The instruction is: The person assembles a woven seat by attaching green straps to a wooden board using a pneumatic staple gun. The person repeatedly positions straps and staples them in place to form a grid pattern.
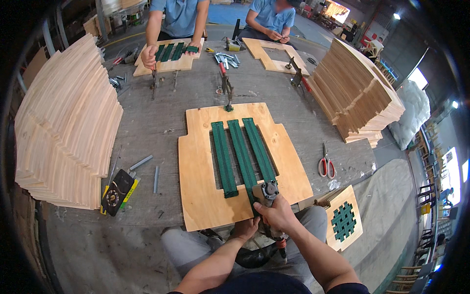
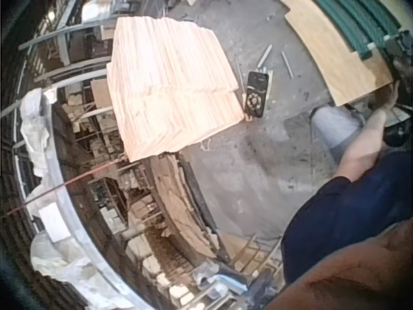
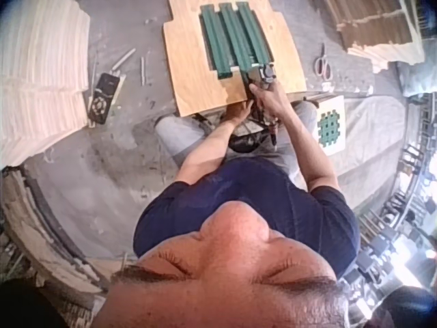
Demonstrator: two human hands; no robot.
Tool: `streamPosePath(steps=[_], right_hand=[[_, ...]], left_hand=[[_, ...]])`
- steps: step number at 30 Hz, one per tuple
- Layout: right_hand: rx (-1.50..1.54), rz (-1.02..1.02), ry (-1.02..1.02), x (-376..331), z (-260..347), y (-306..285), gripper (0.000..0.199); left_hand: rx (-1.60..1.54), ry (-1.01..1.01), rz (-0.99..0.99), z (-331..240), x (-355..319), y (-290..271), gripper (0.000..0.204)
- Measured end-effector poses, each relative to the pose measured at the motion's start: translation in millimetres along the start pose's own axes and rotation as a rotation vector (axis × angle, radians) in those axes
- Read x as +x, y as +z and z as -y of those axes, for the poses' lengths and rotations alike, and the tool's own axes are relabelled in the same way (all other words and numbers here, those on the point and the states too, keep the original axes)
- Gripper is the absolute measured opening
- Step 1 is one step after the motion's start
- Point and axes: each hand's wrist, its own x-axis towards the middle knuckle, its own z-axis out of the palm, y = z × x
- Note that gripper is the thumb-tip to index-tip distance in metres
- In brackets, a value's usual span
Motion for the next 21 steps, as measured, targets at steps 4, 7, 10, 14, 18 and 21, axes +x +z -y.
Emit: streamPosePath(steps=[4, 7, 10, 14, 18, 21], right_hand=[[0.114, -0.034, -0.112, -4.8, 6.7, 13.3, 0.024], [0.021, -0.034, -0.139, -4.1, -3.9, 13.8, 0.034], [0.04, -0.01, -0.079, -5.7, -1.7, 4.3, 0.035], [0.191, -0.143, -0.116, -6.4, -28.9, -19.7, 0.031], [0.202, -0.199, -0.092, -13.0, -44.6, -42.1, 0.03], [0.292, -0.161, -0.154, -9.8, -62.6, -45.5, 0.029]], left_hand=[[0.035, 0.079, -0.136, 2.1, 2.3, 1.1, 0.046], [0.013, 0.069, -0.107, 3.1, 1.7, 4.8, 0.045], [0.054, 0.083, -0.135, 0.7, -0.6, 5.3, 0.039], [0.001, 0.089, -0.138, -15.4, 2.1, -5.1, 0.039], [-0.008, -0.196, -0.085, -27.4, -3.4, -2.0, 0.05], [-0.076, -0.43, 0.1, -44.8, -15.2, -6.7, 0.057]])
